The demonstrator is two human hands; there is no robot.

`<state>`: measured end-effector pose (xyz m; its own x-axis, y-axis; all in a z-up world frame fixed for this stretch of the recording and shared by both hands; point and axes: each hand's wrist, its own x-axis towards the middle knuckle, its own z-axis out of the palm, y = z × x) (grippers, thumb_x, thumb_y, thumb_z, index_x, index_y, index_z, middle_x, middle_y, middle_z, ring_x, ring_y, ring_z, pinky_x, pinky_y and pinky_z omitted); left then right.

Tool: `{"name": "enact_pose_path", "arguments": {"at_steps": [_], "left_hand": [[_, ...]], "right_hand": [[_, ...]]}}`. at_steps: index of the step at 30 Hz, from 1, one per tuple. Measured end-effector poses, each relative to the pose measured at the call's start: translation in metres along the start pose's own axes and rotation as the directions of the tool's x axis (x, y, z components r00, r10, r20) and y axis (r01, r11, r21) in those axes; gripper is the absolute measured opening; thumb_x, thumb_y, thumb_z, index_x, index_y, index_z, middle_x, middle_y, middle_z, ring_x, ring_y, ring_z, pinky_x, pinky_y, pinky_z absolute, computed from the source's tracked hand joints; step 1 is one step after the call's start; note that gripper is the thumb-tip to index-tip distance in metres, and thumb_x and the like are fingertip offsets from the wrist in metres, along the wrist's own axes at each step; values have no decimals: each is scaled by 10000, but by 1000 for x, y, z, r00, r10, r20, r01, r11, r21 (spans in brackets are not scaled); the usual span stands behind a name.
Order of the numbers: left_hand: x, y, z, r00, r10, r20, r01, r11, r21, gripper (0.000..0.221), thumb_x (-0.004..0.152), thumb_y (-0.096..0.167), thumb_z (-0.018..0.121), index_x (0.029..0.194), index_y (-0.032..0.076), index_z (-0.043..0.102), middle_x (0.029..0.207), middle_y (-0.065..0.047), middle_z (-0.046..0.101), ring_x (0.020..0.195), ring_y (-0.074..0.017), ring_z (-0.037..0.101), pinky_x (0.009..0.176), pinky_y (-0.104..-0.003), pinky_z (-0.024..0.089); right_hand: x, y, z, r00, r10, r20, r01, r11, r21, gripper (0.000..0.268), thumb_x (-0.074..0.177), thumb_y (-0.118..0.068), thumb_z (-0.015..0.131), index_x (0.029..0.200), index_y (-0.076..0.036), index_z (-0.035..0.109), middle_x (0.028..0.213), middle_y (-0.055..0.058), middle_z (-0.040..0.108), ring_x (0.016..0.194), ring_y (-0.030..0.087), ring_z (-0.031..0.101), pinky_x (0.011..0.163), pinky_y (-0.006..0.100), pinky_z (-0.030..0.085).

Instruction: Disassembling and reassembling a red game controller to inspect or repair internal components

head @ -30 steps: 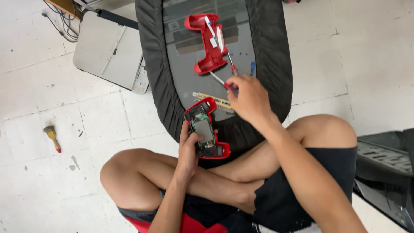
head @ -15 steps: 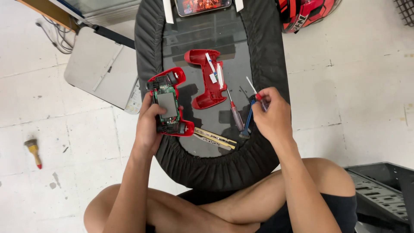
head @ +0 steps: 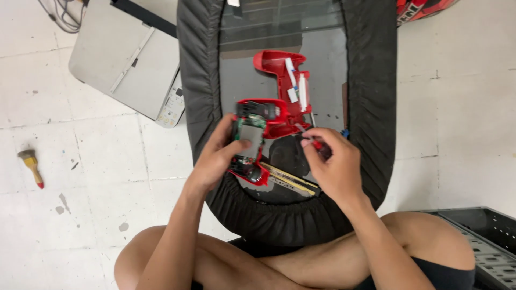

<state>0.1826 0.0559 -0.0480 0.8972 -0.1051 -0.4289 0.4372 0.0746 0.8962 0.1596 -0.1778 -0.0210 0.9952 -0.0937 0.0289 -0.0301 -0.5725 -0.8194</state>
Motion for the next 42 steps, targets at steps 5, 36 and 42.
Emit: {"name": "enact_pose_path", "arguments": {"at_steps": [5,36,42], "left_hand": [[-8,0,4,990,-82,117,81,997,5,762,813,75,738,1506,-58,451,1237,-203,624,1184,-271,542,1068,-493,443],[-14,67,-17,994,-112,-11,111,993,-38,572,778,157,719,1308,-30,613,1069,-184,643,990,-287,598,884,-465,551],[-13,65,-38,991,-111,69,115,992,-60,615,733,160,678,1328,10,633,1026,-190,672,906,-303,683,697,-460,623]], "right_hand": [[-8,-2,-1,997,9,-74,-2,995,96,111,916,-84,771,1007,-147,783,717,41,677,656,180,642,656,292,541],[-13,1,0,995,-39,97,85,842,-533,290,956,-449,710,1201,-295,713,1010,-11,684,795,289,734,606,438,606],[-11,4,-10,991,83,103,-19,859,-511,337,822,-386,815,1114,-300,670,1176,-24,569,842,351,736,648,488,628]]}}
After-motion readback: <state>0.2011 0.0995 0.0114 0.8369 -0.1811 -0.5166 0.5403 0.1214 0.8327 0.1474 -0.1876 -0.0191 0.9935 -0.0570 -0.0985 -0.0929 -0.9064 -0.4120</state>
